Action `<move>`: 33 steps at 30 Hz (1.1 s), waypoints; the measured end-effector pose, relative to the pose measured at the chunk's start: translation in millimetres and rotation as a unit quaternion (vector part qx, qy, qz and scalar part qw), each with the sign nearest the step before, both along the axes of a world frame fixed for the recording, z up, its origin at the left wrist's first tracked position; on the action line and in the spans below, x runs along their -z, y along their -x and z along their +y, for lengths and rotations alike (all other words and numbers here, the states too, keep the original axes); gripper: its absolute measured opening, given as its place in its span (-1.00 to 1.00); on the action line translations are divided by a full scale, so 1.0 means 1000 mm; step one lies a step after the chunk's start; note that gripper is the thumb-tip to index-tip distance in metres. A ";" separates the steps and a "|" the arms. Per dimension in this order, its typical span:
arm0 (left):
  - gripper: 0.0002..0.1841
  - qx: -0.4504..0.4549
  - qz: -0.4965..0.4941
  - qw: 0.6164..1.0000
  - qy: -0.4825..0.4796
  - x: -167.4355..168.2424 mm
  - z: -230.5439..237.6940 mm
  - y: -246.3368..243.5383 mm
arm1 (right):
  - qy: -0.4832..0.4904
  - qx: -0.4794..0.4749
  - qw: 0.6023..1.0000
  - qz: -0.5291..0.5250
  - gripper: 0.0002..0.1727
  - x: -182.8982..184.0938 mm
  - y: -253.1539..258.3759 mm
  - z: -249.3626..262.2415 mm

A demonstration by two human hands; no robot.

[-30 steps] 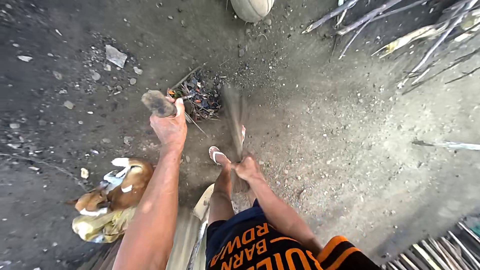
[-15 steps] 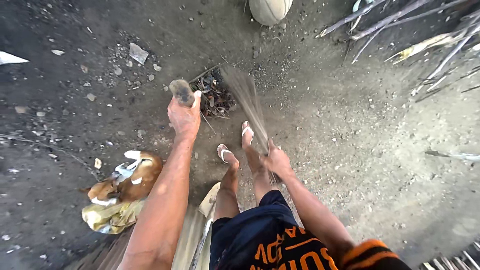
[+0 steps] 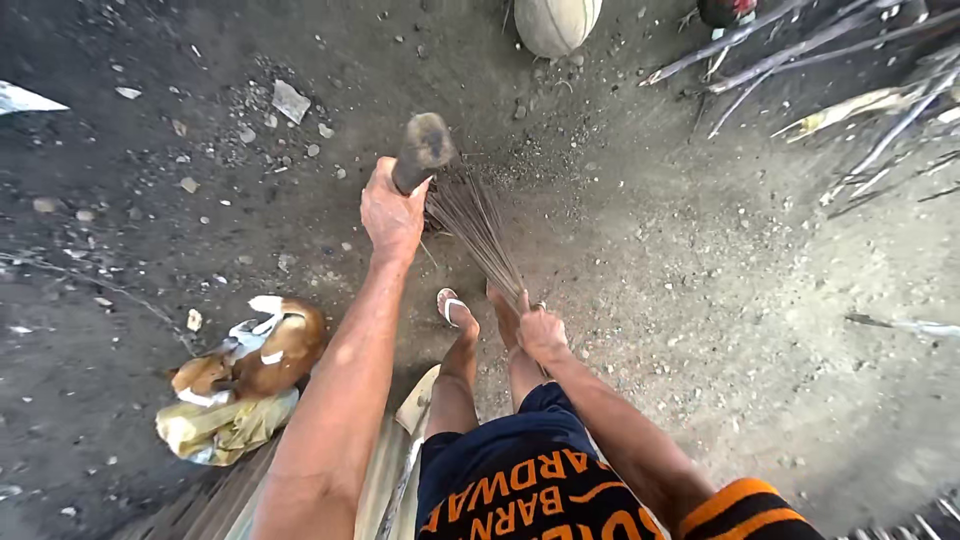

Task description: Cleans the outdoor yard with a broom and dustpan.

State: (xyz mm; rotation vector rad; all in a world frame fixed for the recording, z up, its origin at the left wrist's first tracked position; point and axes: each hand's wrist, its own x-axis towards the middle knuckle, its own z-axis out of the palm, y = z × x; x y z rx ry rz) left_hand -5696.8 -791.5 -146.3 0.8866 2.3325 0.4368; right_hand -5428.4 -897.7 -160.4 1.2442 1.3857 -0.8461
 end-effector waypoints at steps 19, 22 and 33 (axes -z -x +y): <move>-0.62 -0.330 -0.232 0.879 -0.255 -0.011 -0.244 0.157 | -0.102 0.274 0.956 0.021 0.06 -0.039 -0.116 -0.034; -0.58 -0.414 -0.234 0.831 -0.290 -0.031 -0.326 0.160 | -0.116 0.304 0.945 0.020 0.05 -0.036 -0.126 -0.044; -0.71 -0.531 -0.250 0.731 -0.349 -0.004 -0.331 0.115 | -0.146 0.336 0.930 0.015 -0.02 -0.044 -0.125 -0.059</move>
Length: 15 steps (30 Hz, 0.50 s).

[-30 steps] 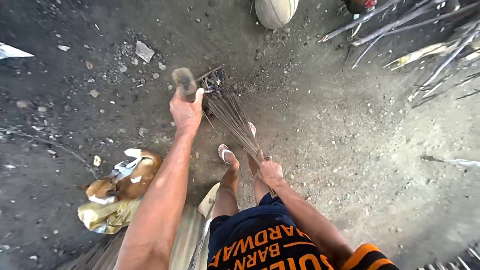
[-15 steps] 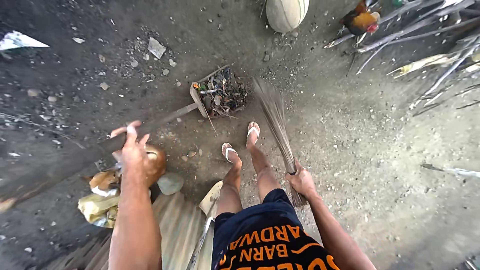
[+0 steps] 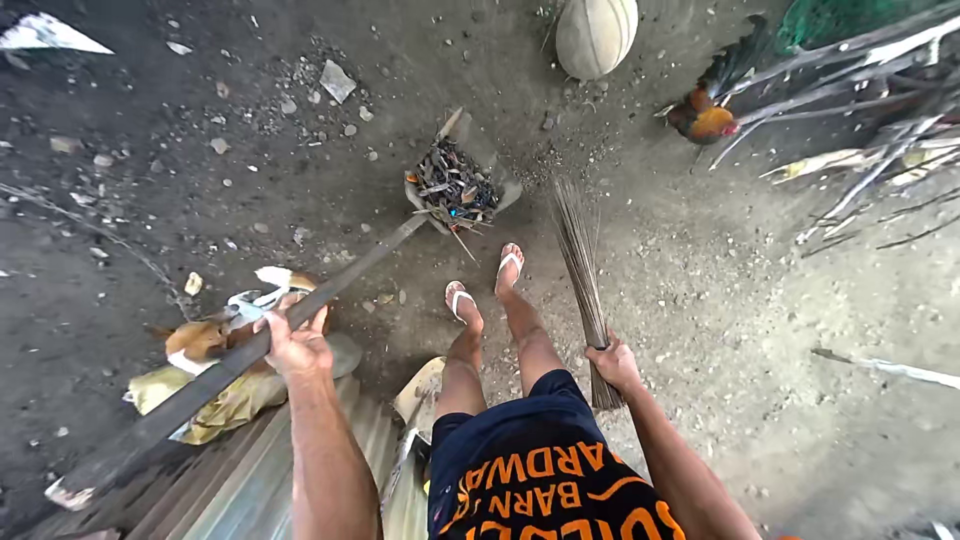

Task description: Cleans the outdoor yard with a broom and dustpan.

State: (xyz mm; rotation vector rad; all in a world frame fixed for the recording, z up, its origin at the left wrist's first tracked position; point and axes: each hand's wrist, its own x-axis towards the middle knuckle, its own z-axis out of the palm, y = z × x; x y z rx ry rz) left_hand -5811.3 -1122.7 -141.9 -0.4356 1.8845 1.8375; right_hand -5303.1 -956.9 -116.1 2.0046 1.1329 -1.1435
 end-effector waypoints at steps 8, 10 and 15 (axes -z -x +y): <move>-0.69 0.051 0.059 0.997 0.028 -0.058 -0.063 0.004 | 0.003 -0.038 0.999 0.002 0.00 -0.007 0.018 -0.012; -0.71 0.043 0.070 0.995 0.057 -0.075 -0.075 -0.005 | 0.014 -0.077 0.997 -0.009 0.00 -0.007 0.029 -0.003; -0.74 0.011 0.116 0.984 0.138 -0.081 -0.087 -0.050 | 0.032 -0.213 0.977 -0.004 0.02 0.007 0.077 0.052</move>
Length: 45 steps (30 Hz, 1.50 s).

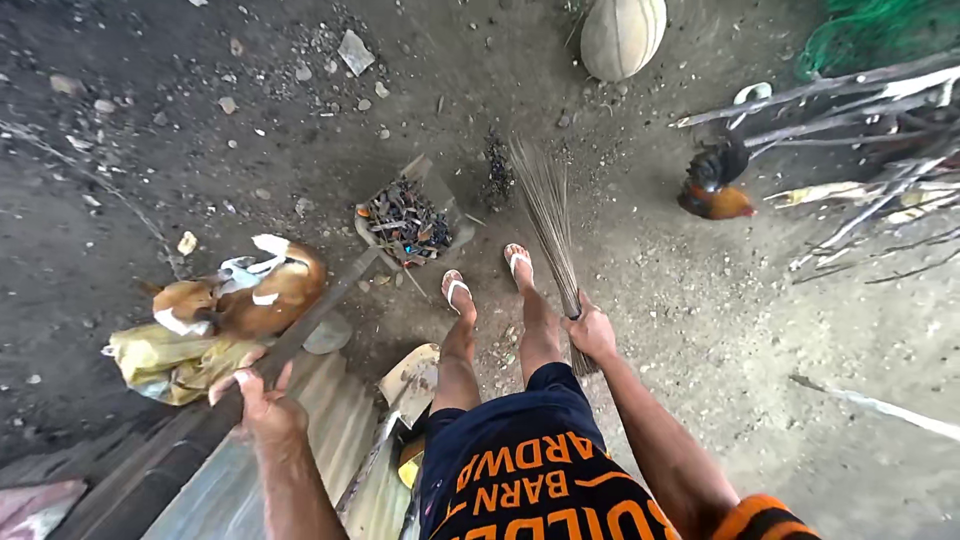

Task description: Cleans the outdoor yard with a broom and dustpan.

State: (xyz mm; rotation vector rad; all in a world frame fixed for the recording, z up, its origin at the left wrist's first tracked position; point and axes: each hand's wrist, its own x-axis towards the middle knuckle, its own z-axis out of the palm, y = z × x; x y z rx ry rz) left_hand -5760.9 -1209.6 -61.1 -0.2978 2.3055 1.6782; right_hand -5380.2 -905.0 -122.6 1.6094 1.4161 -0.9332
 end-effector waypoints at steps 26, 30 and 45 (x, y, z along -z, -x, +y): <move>-0.73 -0.018 0.095 0.986 0.140 0.067 0.059 -0.232 | 0.034 -0.372 0.924 -0.079 -0.06 0.062 0.029 0.065; -0.72 -0.002 0.042 0.990 0.137 0.063 0.105 -0.255 | 0.068 -0.346 0.934 -0.067 -0.06 0.077 0.043 0.021; -0.57 0.152 0.031 0.954 0.256 0.098 0.116 -0.235 | 0.099 -0.305 0.947 -0.009 -0.03 -0.012 -0.045 -0.025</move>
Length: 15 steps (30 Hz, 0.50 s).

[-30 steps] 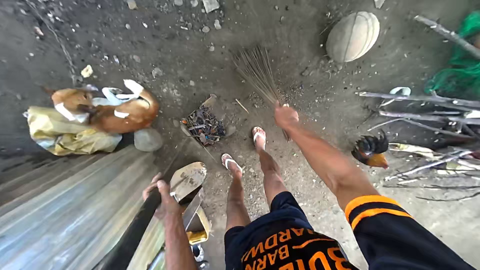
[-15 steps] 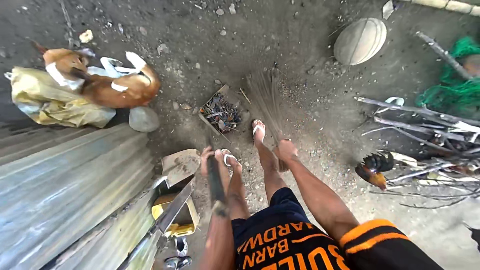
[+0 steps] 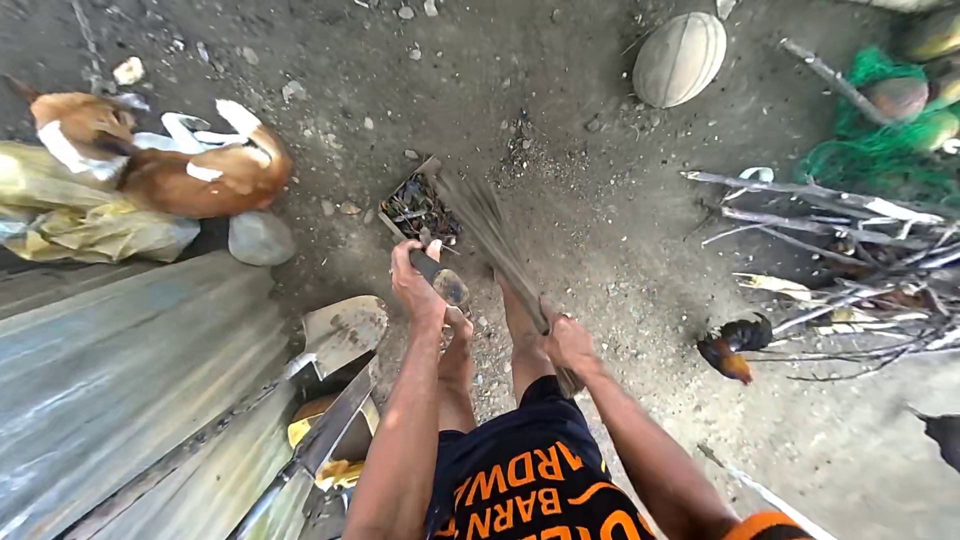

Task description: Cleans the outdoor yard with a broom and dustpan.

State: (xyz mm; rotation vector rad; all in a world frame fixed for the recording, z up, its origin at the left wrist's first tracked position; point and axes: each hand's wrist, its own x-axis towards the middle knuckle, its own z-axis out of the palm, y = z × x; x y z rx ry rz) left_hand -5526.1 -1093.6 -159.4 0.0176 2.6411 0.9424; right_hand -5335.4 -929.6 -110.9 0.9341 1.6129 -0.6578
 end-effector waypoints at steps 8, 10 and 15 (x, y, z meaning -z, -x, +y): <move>-0.65 -0.026 0.010 0.998 -0.054 0.008 -0.006 0.007 | -0.138 -0.071 0.988 -0.008 -0.07 0.095 0.028 0.117; -0.66 -0.026 0.014 0.998 -0.056 0.006 -0.006 0.008 | -0.137 -0.091 0.985 -0.052 -0.08 0.096 -0.014 0.133; -0.66 -0.016 0.044 0.997 -0.062 0.019 -0.004 0.004 | -0.145 -0.096 0.980 -0.096 -0.01 0.038 -0.072 0.138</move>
